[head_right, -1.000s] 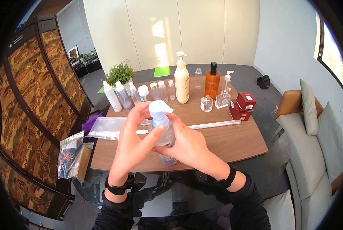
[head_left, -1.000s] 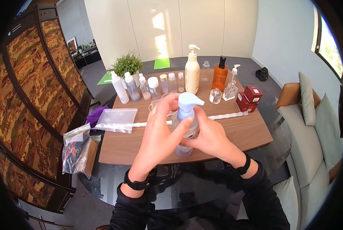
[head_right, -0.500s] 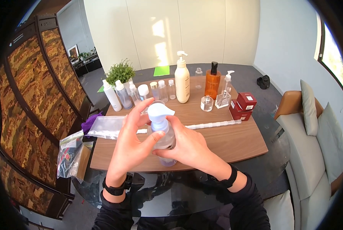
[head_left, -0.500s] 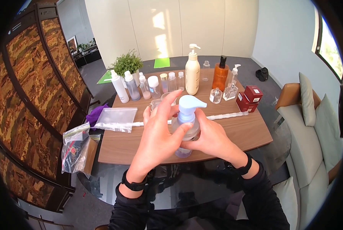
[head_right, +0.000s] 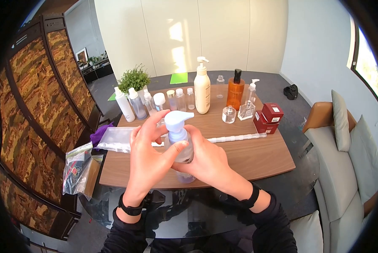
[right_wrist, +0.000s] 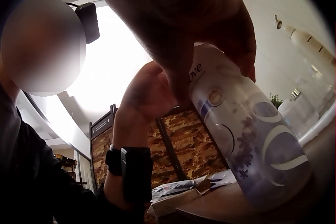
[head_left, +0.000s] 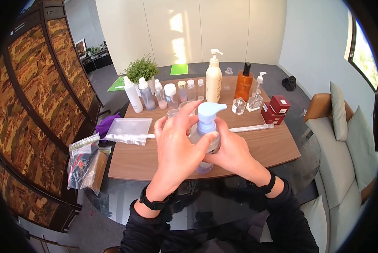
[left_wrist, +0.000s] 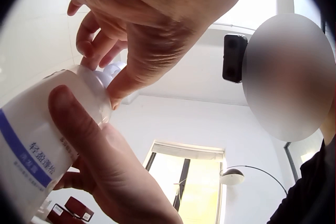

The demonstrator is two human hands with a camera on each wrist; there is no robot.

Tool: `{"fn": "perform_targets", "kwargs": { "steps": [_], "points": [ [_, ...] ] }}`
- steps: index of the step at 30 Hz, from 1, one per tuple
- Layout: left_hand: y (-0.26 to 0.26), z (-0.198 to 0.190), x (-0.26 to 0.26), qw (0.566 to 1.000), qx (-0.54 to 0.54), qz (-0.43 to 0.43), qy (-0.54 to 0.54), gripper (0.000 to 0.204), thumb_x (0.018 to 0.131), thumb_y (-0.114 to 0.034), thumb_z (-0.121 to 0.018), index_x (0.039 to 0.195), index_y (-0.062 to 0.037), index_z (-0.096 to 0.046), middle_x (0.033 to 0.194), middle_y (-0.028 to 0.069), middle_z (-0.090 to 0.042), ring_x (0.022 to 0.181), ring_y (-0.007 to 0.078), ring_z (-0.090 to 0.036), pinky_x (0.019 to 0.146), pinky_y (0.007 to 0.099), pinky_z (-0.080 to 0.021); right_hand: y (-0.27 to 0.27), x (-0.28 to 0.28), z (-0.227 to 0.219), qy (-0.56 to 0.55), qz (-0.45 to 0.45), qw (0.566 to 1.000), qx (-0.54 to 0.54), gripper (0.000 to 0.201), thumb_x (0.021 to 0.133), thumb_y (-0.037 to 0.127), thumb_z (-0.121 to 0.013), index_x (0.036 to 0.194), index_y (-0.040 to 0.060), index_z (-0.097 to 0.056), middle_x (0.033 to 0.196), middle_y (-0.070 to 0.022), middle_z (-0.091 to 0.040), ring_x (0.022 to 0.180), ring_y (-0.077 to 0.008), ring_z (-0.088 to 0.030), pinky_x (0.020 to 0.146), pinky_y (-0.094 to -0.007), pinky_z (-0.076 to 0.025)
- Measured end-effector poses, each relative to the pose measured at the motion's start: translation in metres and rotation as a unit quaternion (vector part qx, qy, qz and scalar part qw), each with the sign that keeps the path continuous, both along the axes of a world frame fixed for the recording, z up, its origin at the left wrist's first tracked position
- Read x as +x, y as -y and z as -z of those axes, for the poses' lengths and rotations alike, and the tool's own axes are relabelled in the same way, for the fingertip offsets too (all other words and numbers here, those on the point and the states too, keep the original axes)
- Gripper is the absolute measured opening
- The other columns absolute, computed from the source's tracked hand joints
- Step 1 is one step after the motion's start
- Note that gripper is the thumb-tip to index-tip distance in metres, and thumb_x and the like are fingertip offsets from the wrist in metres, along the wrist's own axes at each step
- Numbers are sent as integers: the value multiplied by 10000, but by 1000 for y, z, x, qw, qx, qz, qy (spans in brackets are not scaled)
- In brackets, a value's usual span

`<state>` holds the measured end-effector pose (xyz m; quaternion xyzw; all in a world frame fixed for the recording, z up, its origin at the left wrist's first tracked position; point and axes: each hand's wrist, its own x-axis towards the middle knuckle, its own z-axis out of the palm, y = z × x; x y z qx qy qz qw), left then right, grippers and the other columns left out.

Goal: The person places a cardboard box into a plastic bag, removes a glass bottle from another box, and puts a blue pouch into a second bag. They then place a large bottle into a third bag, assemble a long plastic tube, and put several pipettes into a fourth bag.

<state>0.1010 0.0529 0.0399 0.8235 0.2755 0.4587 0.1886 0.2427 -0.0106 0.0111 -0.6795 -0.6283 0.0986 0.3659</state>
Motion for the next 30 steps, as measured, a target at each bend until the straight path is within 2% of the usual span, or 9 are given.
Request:
{"fn": "perform_targets", "kwargs": {
  "steps": [3, 6, 9, 12, 18, 21, 24, 27, 30],
  "points": [
    [2, -1, -1, 1000, 4, -14, -3, 642, 715, -235, -788, 1286, -130, -516, 983, 76, -721, 870, 216, -564, 1039, 452, -268, 2, -1, -3, 11, 2, 1000, -3, 907, 684, 472, -810, 1344, 61, -343, 1033, -195, -671, 934, -356, -674, 745, -435, -528],
    [4, -3, 0, 999, 31, -33, 10, 642, 658, -201, -835, 1229, -115, -552, 944, 20, -724, 737, 149, -485, 936, 356, -323, 2, -2, -2, 17, 6, 1000, -4, 908, 673, 456, -816, 1345, 58, -352, 1036, -195, -670, 929, -353, -675, 743, -437, -530],
    [3, 5, 5, 992, 96, -83, 26, 647, 643, -217, -849, 1211, -107, -559, 897, 7, -705, 746, 154, -472, 887, 351, -331, 1, -4, 6, 25, 32, 999, 20, 897, 662, 433, -824, 1339, 56, -372, 1039, -193, -668, 922, -350, -677, 746, -433, -532],
    [1, 7, 8, 992, 91, -79, 34, 649, 636, -235, -858, 1199, -102, -563, 862, -5, -677, 767, 154, -468, 855, 350, -332, 1, -7, 8, 34, 52, 997, 44, 886, 652, 414, -830, 1330, 51, -391, 1044, -190, -666, 924, -342, -677, 749, -425, -533],
    [2, 5, 7, 989, 110, -93, 29, 645, 633, -244, -867, 1181, -81, -571, 874, 12, -641, 804, 169, -486, 863, 346, -332, 1, -12, 2, 29, 48, 998, 34, 866, 642, 384, -837, 1314, 40, -414, 1034, -169, -661, 948, -320, -668, 748, -420, -536],
    [2, 10, 13, 984, 125, -117, 45, 583, 659, -274, -839, 1148, -88, -582, 895, 18, -622, 865, 206, -519, 882, 394, -324, 3, -14, 5, 45, 47, 996, 60, 855, 641, 369, -837, 1310, 34, -422, 1050, -162, -650, 965, -315, -661, 753, -421, -537],
    [0, 7, 11, 994, 75, -70, 36, 625, 681, -269, -829, 1204, -61, -557, 976, 64, -625, 911, 236, -537, 896, 408, -369, 2, -12, 10, 62, 41, 993, 91, 863, 643, 372, -836, 1315, 27, -417, 1080, -162, -641, 986, -310, -654, 761, -419, -538],
    [-11, 10, 7, 996, -20, 73, 48, 659, 742, -206, -787, 1309, -34, -497, 1108, 120, -622, 1077, 254, -556, 979, 420, -399, 2, -12, 4, 62, 35, 995, 71, 874, 649, 398, -832, 1316, 20, -413, 1097, -164, -637, 1003, -307, -651, 768, -418, -540],
    [-16, 7, -1, 931, -204, 277, 120, 676, 798, -139, -734, 1390, -24, -427, 1209, 159, -600, 1219, 268, -526, 1070, 417, -364, 3, -9, 6, 60, 36, 995, 69, 885, 658, 431, -825, 1318, 19, -404, 1100, -165, -639, 1009, -310, -651, 772, -420, -541]
  ]
}}
